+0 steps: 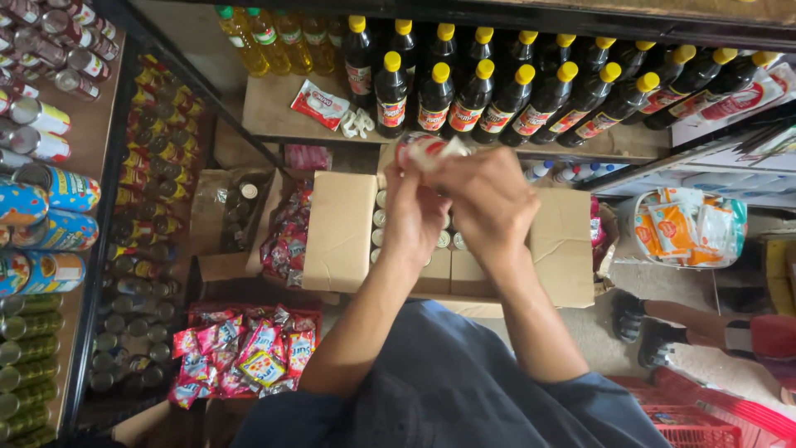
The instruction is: Wiping canned goods with a cloth and placing them into a cardboard box.
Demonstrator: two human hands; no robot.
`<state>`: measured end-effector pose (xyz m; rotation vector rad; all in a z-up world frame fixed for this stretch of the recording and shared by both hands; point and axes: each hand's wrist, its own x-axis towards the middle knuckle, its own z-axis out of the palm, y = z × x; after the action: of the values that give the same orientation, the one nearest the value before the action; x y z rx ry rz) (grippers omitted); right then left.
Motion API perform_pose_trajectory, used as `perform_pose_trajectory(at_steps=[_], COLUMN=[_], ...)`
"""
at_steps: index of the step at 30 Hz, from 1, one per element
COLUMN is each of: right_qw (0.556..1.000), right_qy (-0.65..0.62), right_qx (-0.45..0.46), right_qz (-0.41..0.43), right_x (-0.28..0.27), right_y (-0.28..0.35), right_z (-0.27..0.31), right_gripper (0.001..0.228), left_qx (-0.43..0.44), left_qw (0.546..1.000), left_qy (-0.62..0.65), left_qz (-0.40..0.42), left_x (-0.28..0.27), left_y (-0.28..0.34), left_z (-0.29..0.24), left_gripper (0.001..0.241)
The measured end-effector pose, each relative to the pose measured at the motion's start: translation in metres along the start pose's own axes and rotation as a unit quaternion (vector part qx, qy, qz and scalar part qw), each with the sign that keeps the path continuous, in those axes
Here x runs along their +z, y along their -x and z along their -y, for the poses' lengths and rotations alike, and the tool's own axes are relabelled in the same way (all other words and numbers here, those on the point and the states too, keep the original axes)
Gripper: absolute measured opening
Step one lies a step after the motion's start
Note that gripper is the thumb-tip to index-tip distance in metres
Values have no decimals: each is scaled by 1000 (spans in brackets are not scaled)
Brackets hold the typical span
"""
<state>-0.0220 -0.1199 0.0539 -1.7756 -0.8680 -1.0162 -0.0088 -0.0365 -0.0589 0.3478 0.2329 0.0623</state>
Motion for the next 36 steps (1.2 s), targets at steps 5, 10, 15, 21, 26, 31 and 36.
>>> perform_pose_trajectory(at_steps=[5, 10, 15, 21, 26, 31, 36], right_qw=[999, 999, 980, 995, 986, 927, 724], right_qy=[-3, -13, 162, -44, -13, -75, -177], right_qx=[-1, 31, -19, 35, 135, 359, 666], right_qz=[54, 34, 116, 82, 95, 84, -9], right_x=[0, 1, -14, -18, -24, -57, -46], right_y=[2, 23, 56, 49, 74, 164, 273], right_z=[2, -1, -36, -28, -14, -69, -89], right_gripper=[23, 22, 17, 20, 21, 13, 24], left_qx=[-25, 4, 11, -24, -24, 45, 64], left_qw=[999, 999, 996, 997, 995, 991, 909], left_qy=[2, 24, 51, 69, -5, -118, -412], left_qz=[-21, -43, -68, -32, -99, -48, 12], left_x=[-15, 12, 25, 18, -2, -56, -97], left_y=[-4, 11, 24, 17, 22, 18, 27], left_z=[2, -7, -4, 1, 31, 56, 73], left_gripper=[34, 47, 30, 42, 40, 77, 104])
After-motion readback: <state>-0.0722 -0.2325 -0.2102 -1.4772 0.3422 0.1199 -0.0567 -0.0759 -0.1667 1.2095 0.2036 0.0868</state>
